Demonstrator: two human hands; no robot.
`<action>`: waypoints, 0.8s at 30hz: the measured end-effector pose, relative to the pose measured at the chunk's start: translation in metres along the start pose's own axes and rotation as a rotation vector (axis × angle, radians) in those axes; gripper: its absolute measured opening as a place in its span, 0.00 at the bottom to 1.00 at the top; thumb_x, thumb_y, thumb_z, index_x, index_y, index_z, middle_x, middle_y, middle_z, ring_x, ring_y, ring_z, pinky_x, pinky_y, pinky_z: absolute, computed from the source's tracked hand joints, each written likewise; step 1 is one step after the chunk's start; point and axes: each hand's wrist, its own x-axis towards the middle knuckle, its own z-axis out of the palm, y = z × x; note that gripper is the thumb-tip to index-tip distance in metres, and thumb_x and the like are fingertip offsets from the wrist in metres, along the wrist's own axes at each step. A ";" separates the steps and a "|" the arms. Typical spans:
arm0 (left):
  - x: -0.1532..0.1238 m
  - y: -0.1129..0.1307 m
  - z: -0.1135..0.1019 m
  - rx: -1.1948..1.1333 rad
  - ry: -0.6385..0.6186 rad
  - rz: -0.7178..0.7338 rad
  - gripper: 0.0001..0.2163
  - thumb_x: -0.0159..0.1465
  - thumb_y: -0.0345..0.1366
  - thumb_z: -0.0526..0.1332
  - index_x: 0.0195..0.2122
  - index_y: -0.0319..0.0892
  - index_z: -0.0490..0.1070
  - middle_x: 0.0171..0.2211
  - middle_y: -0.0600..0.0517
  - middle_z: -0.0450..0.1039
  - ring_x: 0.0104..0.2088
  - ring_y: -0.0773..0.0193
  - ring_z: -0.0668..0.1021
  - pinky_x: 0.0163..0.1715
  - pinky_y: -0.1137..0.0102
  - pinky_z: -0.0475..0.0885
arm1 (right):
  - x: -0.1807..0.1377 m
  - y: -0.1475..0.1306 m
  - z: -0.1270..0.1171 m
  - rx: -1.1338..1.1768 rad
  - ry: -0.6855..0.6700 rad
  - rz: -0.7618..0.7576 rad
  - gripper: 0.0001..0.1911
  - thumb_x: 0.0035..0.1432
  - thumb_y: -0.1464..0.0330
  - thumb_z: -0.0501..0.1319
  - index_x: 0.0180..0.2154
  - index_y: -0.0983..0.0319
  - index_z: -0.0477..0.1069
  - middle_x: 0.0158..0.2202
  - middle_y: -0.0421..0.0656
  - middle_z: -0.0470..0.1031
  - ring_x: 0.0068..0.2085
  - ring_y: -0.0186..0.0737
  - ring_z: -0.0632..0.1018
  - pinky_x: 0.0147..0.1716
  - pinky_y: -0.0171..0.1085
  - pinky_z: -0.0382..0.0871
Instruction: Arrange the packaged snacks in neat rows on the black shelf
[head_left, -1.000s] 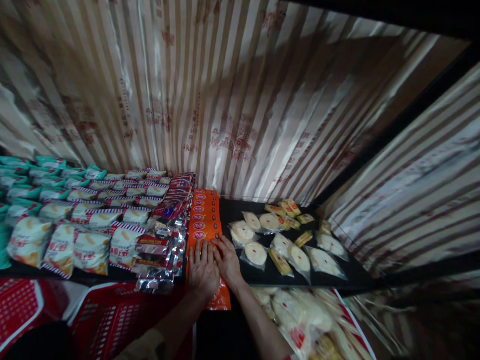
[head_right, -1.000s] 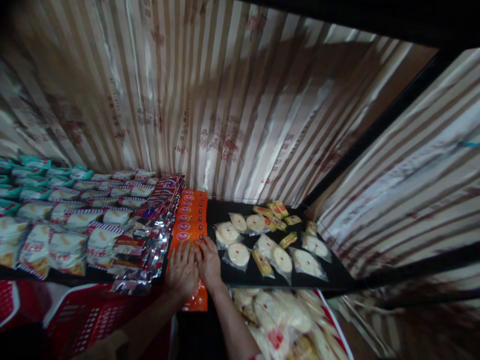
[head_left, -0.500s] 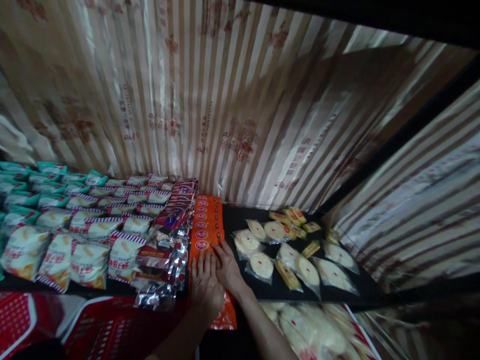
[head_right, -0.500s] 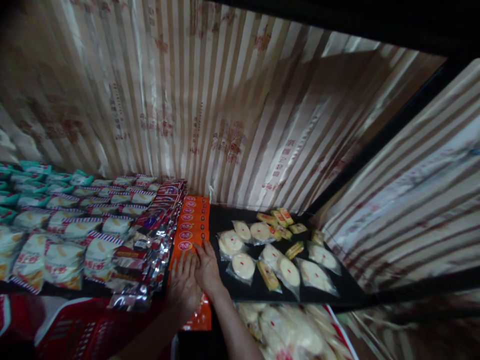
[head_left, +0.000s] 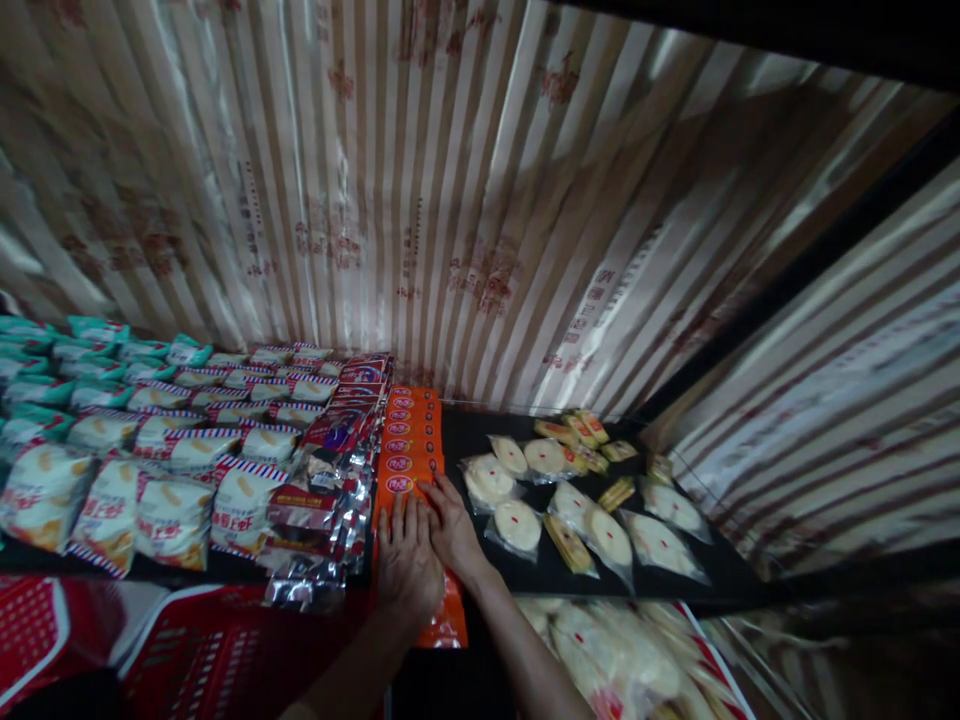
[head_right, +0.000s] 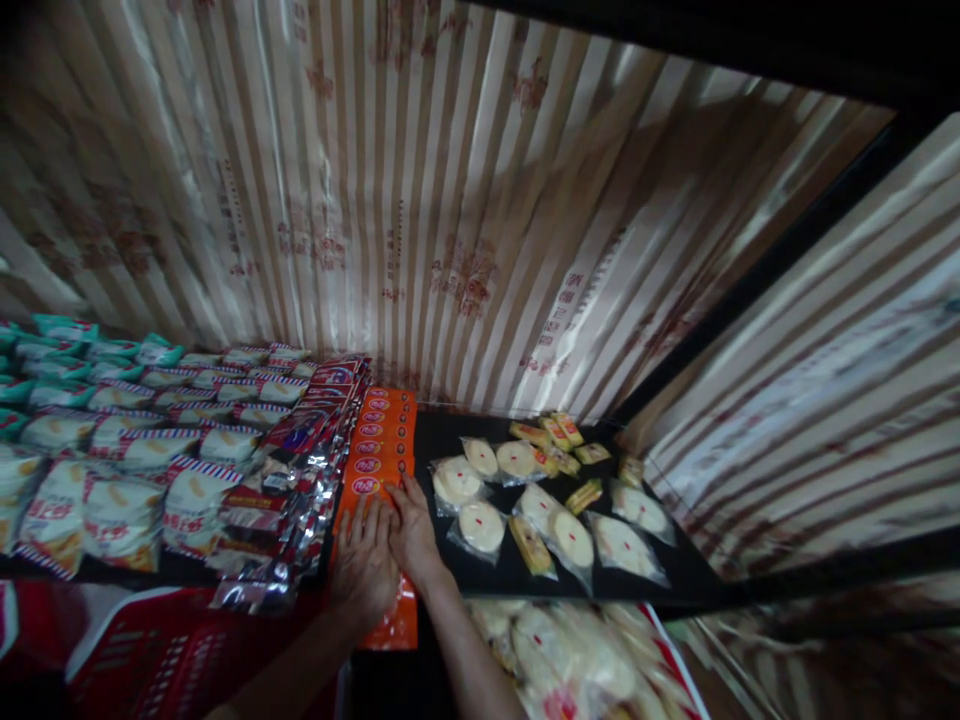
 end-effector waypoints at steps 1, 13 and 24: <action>0.000 0.000 -0.002 -0.003 0.006 0.001 0.22 0.58 0.37 0.54 0.52 0.36 0.69 0.55 0.41 0.67 0.58 0.46 0.63 0.57 0.49 0.55 | 0.003 0.000 -0.001 -0.016 0.004 -0.013 0.22 0.52 0.76 0.53 0.49 0.64 0.72 0.58 0.51 0.65 0.61 0.48 0.61 0.59 0.49 0.56; 0.005 0.009 -0.022 -0.003 0.023 -0.029 0.17 0.63 0.36 0.50 0.51 0.37 0.69 0.54 0.42 0.68 0.58 0.51 0.65 0.56 0.51 0.60 | 0.129 0.015 -0.016 0.051 0.107 0.245 0.21 0.59 0.72 0.48 0.52 0.63 0.68 0.50 0.47 0.73 0.54 0.41 0.71 0.57 0.41 0.59; 0.004 0.008 -0.018 -0.052 0.090 -0.045 0.17 0.64 0.34 0.50 0.52 0.38 0.67 0.54 0.43 0.68 0.57 0.53 0.65 0.57 0.51 0.61 | 0.158 0.029 -0.006 0.077 0.148 0.323 0.21 0.58 0.74 0.48 0.50 0.60 0.70 0.46 0.44 0.76 0.48 0.37 0.76 0.47 0.33 0.67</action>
